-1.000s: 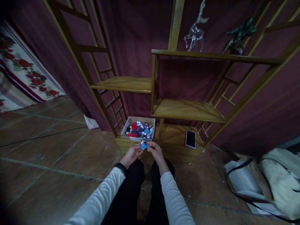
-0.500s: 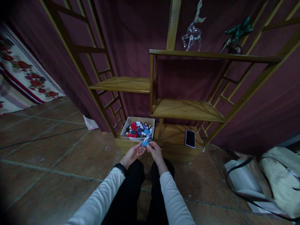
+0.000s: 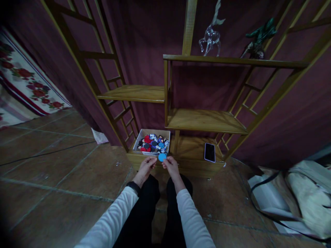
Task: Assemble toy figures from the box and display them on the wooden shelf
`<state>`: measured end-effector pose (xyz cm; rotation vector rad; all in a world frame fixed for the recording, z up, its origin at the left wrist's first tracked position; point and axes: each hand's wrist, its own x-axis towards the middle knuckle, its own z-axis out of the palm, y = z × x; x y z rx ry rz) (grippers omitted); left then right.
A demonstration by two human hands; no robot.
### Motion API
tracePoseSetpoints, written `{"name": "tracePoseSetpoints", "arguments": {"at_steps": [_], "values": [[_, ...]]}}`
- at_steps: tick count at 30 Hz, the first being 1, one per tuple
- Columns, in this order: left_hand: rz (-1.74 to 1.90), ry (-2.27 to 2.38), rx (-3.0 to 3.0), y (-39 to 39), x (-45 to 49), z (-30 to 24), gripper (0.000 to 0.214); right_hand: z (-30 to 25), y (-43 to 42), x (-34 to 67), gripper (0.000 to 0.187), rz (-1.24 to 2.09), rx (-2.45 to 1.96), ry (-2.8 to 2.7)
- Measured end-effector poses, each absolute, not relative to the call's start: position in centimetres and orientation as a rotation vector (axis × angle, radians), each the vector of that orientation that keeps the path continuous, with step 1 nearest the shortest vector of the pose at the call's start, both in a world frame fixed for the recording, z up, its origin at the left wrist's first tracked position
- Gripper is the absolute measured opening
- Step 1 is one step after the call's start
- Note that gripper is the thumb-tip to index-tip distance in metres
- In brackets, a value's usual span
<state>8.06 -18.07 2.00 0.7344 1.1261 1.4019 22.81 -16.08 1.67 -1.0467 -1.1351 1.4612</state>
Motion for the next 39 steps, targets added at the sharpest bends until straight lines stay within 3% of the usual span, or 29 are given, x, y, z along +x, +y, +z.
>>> {"name": "tracePoseSetpoints", "arguments": {"at_steps": [4,25,39], "values": [[1.473,1.137,0.765,-18.1,7.8,1.9,0.04,1.3,-16.0,22.6,0.026,1.443,-1.088,-1.221],[1.314,0.979,0.693,-18.5,8.1,2.2,0.029,1.1,-16.1,22.4,0.019,1.321,-1.031,-1.345],[1.262,0.907,0.612,-18.6,8.3,3.2,0.026,2.1,-16.8,22.6,0.006,0.99,-1.086,-1.528]]}}
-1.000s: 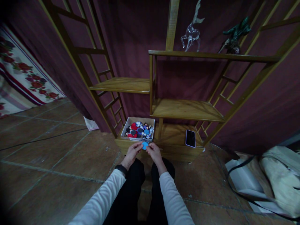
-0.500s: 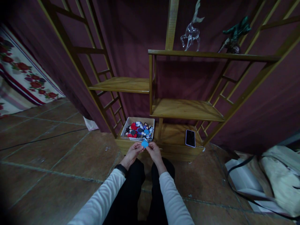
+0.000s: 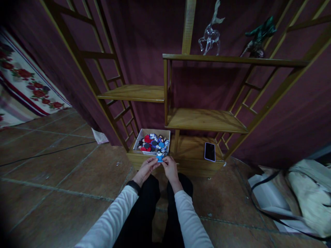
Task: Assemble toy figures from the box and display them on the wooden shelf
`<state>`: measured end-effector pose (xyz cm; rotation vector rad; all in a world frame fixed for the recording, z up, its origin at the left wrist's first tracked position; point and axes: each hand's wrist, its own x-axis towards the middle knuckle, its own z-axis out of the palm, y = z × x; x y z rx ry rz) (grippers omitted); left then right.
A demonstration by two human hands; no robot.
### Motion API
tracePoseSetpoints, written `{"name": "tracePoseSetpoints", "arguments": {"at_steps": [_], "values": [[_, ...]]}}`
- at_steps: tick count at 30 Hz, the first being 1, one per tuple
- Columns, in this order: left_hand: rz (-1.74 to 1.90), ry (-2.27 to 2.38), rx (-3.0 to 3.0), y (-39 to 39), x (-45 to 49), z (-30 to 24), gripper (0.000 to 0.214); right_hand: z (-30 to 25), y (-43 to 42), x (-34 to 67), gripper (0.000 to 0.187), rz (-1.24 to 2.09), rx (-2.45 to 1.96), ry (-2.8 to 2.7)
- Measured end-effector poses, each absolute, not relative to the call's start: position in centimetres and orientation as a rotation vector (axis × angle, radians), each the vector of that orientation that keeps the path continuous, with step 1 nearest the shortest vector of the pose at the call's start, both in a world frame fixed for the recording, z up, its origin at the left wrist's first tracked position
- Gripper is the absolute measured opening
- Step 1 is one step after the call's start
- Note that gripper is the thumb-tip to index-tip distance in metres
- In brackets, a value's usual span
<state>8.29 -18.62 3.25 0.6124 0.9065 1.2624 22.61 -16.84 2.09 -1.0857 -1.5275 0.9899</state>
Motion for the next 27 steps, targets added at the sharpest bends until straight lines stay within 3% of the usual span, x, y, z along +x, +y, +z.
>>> {"name": "tracePoseSetpoints", "arguments": {"at_steps": [12,18,27], "values": [[1.453,1.049,0.747,-18.3,8.8,2.6,0.041,0.7,-16.2,22.3,0.034,1.44,-1.032,-1.252],[1.364,1.121,0.888,-18.5,9.4,3.4,0.039,0.8,-15.7,22.4,0.034,1.509,-1.044,-1.134],[1.223,0.88,0.679,-18.8,8.4,3.6,0.037,0.9,-15.2,23.3,0.026,1.384,-1.106,-1.076]]}}
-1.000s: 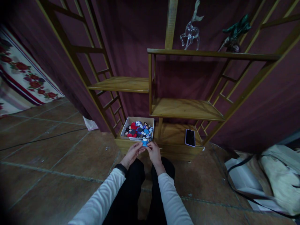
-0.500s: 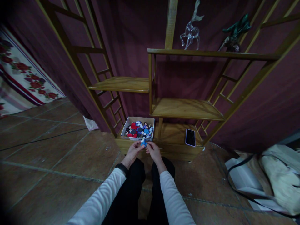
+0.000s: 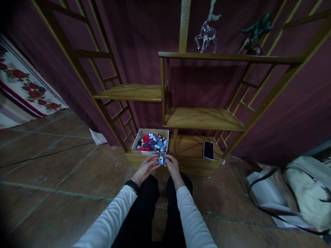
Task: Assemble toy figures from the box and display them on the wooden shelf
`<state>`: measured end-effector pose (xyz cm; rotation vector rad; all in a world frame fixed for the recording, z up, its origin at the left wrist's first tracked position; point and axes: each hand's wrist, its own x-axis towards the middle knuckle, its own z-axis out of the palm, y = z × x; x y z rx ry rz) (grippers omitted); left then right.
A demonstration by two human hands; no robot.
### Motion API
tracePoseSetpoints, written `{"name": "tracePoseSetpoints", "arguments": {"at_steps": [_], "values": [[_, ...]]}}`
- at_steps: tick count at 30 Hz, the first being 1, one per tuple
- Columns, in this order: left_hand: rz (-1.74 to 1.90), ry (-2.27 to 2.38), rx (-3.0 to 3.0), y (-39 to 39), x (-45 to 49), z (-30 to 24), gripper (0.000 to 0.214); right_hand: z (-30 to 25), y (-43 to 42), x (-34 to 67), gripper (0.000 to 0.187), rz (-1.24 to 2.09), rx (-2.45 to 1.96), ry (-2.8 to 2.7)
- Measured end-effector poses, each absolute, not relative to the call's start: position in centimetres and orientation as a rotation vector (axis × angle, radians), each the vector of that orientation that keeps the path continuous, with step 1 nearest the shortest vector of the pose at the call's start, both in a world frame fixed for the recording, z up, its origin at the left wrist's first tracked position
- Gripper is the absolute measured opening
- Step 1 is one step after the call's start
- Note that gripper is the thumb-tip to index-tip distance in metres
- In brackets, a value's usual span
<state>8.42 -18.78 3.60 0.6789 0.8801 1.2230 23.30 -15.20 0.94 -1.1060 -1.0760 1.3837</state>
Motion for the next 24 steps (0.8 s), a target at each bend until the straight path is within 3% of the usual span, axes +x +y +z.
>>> {"name": "tracePoseSetpoints", "arguments": {"at_steps": [13,24], "values": [[1.026,0.997,0.592,-18.1,8.3,2.5,0.021,1.5,-15.4,23.3,0.018,1.51,-1.08,-1.207],[1.187,1.021,0.447,-17.7,8.1,2.0,0.012,2.4,-16.0,23.5,0.04,1.662,-1.005,-0.978]]}}
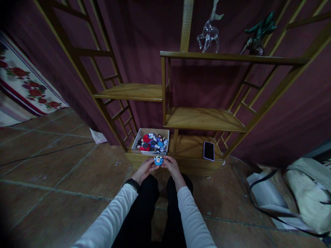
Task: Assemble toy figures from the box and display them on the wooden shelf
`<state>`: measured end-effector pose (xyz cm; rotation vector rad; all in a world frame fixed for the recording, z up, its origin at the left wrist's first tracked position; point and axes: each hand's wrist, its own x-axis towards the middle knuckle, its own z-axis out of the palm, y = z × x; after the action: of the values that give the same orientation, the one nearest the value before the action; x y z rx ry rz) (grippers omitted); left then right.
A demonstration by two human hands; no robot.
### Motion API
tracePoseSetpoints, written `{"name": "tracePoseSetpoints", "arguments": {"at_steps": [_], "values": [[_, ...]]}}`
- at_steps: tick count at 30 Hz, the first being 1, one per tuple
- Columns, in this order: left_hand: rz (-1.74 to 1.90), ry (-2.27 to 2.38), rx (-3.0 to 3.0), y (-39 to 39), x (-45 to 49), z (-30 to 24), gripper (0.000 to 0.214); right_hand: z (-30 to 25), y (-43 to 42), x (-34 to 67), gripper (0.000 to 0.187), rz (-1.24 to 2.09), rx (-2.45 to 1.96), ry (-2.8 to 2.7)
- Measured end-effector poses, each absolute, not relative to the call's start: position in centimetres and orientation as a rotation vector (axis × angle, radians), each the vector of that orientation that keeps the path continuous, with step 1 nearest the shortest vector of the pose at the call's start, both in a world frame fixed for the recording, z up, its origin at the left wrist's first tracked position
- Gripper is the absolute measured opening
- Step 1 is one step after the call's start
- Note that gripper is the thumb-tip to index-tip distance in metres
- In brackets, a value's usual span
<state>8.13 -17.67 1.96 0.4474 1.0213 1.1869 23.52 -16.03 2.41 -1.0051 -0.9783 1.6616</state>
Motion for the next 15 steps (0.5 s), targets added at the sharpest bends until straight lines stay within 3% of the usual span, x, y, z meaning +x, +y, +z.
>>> {"name": "tracePoseSetpoints", "arguments": {"at_steps": [15], "values": [[1.19,1.011,0.465,-17.65,8.18,2.14,0.009,2.96,-16.44,23.56,0.045,1.688,-0.945,-1.148]]}}
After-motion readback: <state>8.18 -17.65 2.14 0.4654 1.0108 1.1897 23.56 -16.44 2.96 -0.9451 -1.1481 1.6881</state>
